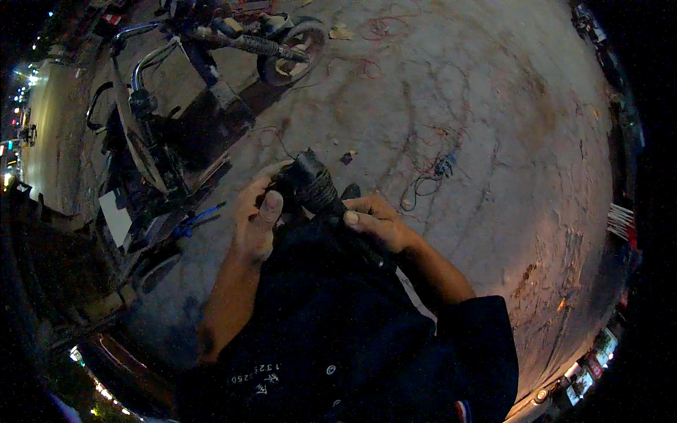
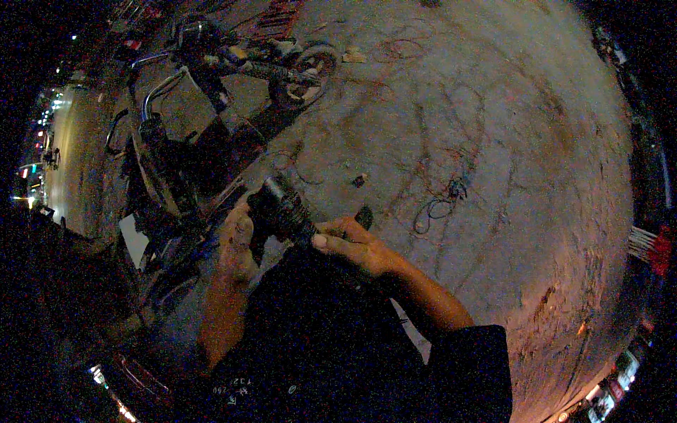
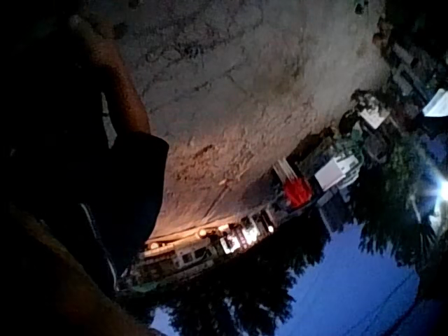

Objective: The person uses shears to cut a wire, then connects the wire to a bundle of wires inside an open compartment of a motorized vehicle. The person uses a flashlight to illuminate the workspace while working on the wiring.

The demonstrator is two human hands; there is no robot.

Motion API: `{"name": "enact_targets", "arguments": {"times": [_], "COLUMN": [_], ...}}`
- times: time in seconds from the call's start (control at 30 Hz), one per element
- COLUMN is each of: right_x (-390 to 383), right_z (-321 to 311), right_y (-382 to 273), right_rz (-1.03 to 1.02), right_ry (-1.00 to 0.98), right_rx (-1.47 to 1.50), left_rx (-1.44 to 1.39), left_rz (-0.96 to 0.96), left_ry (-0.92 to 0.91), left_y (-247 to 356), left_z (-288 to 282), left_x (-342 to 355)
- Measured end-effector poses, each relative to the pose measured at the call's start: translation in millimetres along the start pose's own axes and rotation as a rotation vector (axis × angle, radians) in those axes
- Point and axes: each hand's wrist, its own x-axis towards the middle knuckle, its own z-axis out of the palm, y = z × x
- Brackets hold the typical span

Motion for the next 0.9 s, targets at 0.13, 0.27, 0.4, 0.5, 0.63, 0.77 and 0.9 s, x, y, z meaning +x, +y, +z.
{"name": "enact_targets", "arguments": {"times": [0.13, 0.27, 0.4, 0.5, 0.63, 0.77, 0.9], "right_x": [1, -7, -9, -7, -16, -20, -20], "right_z": [-1, 4, 8, 10, 9, 4, 6], "right_y": [-12, -32, -36, -32, -42, -22, -17], "right_rz": [0.011, -0.103, -0.148, -0.231, -0.182, -0.015, 0.01], "right_ry": [-0.202, -0.187, -0.023, 0.069, -0.113, -0.32, -0.359], "right_rx": [0.075, -0.102, -0.399, -0.695, -0.41, 0.046, 0.255], "left_rx": [0.047, 0.063, -0.022, -0.127, -0.363, -0.472, -0.449], "left_rz": [0.149, 0.092, -0.082, -0.106, -0.096, -0.128, -0.057], "left_ry": [0.071, 0.044, -0.064, -0.077, -0.165, -0.237, -0.258], "left_y": [-13, 2, 14, 16, 16, 26, 24], "left_z": [17, 24, 31, 45, 51, 55, 53], "left_x": [0, 4, 16, 16, 18, 14, 17]}}
